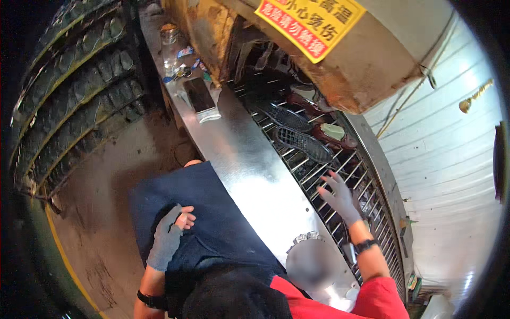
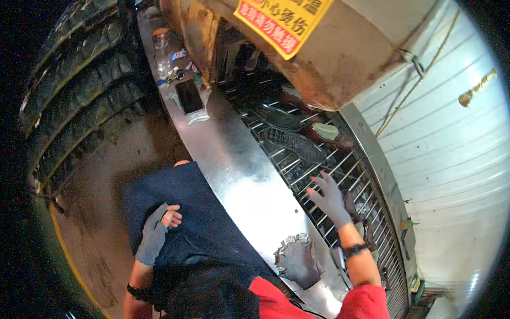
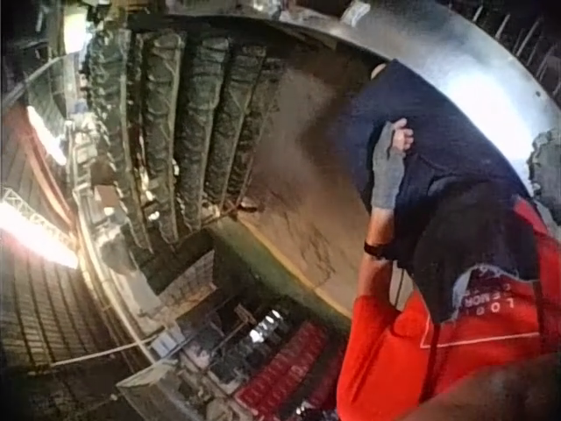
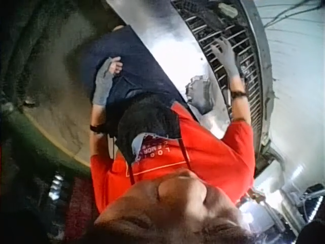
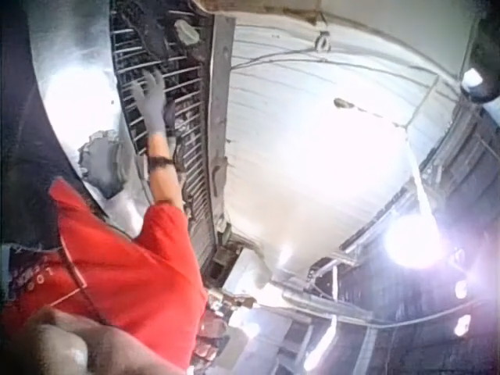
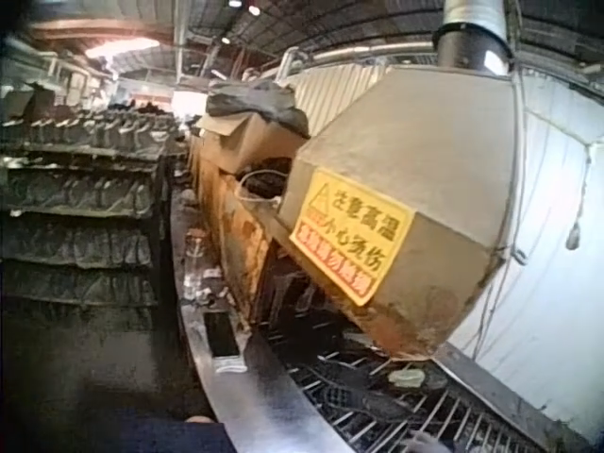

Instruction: Manually attaching and pressing soles onto shoe uppers after removing components from a heating oven.

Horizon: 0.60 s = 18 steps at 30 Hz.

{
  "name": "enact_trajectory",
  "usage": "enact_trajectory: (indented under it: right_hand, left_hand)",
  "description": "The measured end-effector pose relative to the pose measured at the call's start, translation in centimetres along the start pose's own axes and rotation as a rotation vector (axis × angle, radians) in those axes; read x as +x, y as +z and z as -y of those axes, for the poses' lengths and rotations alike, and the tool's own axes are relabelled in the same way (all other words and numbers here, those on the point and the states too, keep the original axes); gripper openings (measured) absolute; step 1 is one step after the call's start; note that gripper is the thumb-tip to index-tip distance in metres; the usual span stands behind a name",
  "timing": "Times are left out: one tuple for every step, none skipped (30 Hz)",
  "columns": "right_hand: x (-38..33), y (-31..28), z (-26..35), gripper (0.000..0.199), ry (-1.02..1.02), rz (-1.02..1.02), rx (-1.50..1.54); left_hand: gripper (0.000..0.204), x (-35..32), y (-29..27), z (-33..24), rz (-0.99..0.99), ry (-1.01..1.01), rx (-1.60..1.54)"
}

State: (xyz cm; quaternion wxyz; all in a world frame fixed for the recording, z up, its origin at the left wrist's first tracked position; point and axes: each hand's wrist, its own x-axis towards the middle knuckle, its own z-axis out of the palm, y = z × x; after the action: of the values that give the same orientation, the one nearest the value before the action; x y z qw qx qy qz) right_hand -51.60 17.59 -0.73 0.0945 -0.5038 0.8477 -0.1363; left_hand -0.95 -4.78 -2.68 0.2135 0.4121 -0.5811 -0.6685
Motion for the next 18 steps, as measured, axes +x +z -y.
enact_trajectory:
  right_hand:
    - [2.7,1.9,2.3,0.051,-0.038,-0.030,0.186]
    - [5.2,3.6,2.8,0.048,-0.172,-0.106,0.029]
    - [7.4,5.0,3.7,0.049,-0.187,-0.111,-0.043]
    - [8.8,6.7,2.3,0.049,-0.181,-0.182,-0.109]
    - [9.9,8.0,0.6,0.049,-0.180,-0.253,-0.170]
    - [10.4,8.0,1.3,0.042,-0.053,-0.172,-0.141]
    - [10.7,7.9,1.3,0.039,0.068,-0.091,-0.109]
    - [11.3,8.6,-3.3,0.040,0.292,-0.217,0.405]
    - [10.9,3.5,8.2,0.048,-0.027,0.064,-0.444]
    - [9.1,0.3,10.7,0.057,0.020,-0.015,-0.298]
    - [8.3,-1.2,11.6,0.063,0.067,0.021,-0.342]
    - [6.7,-4.3,13.7,0.065,0.009,0.048,0.059]
    - [5.6,-6.1,15.7,0.066,0.043,0.114,0.332]
    - [5.3,-7.1,17.5,0.061,0.141,0.223,0.628]
    - [5.3,-6.4,17.6,0.064,0.152,0.177,0.725]
    - [6.1,-6.4,19.1,0.065,0.115,0.298,0.874]
    - [7.0,-6.3,20.3,0.067,0.085,0.424,1.013]
    - [7.5,-4.6,19.2,0.072,0.133,0.466,1.143]
  left_hand:
    - [0.041,-0.2,-0.1,0.2,-0.001,0.012,0.016]
    - [0.041,-0.1,-0.1,0.5,0.017,0.023,-0.023]
    - [0.041,-0.5,-0.7,0.9,0.016,0.030,-0.053]
    - [0.043,-0.5,-0.8,0.8,0.043,0.053,-0.097]
    - [0.045,-0.5,-0.8,0.5,0.054,0.051,-0.096]
    - [0.048,-1.5,-0.8,0.3,0.026,0.024,-0.098]
    - [0.051,-2.1,-0.6,-0.3,0.030,0.045,-0.130]
    - [0.054,-1.0,-0.7,1.2,0.117,0.076,-0.204]
    - [0.048,-3.5,-1.0,1.4,0.009,0.009,-0.216]
    - [0.038,-3.5,-0.1,1.5,0.043,0.115,-0.231]
    - [0.040,-2.6,1.6,0.9,0.077,0.093,-0.261]
    - [0.037,-2.2,3.2,-0.5,0.097,0.073,-0.302]
    - [0.047,-0.8,4.0,0.5,0.260,0.201,-0.021]
    - [0.054,-0.3,5.5,-2.8,0.337,0.145,-0.034]
    - [0.062,0.2,7.2,-6.3,0.417,0.092,-0.055]
    - [0.068,1.4,9.5,-3.6,0.428,0.136,-0.256]
    - [0.075,2.4,11.0,-1.0,0.441,0.188,-0.461]
    - [0.072,2.8,10.7,-3.8,0.462,0.154,-0.193]
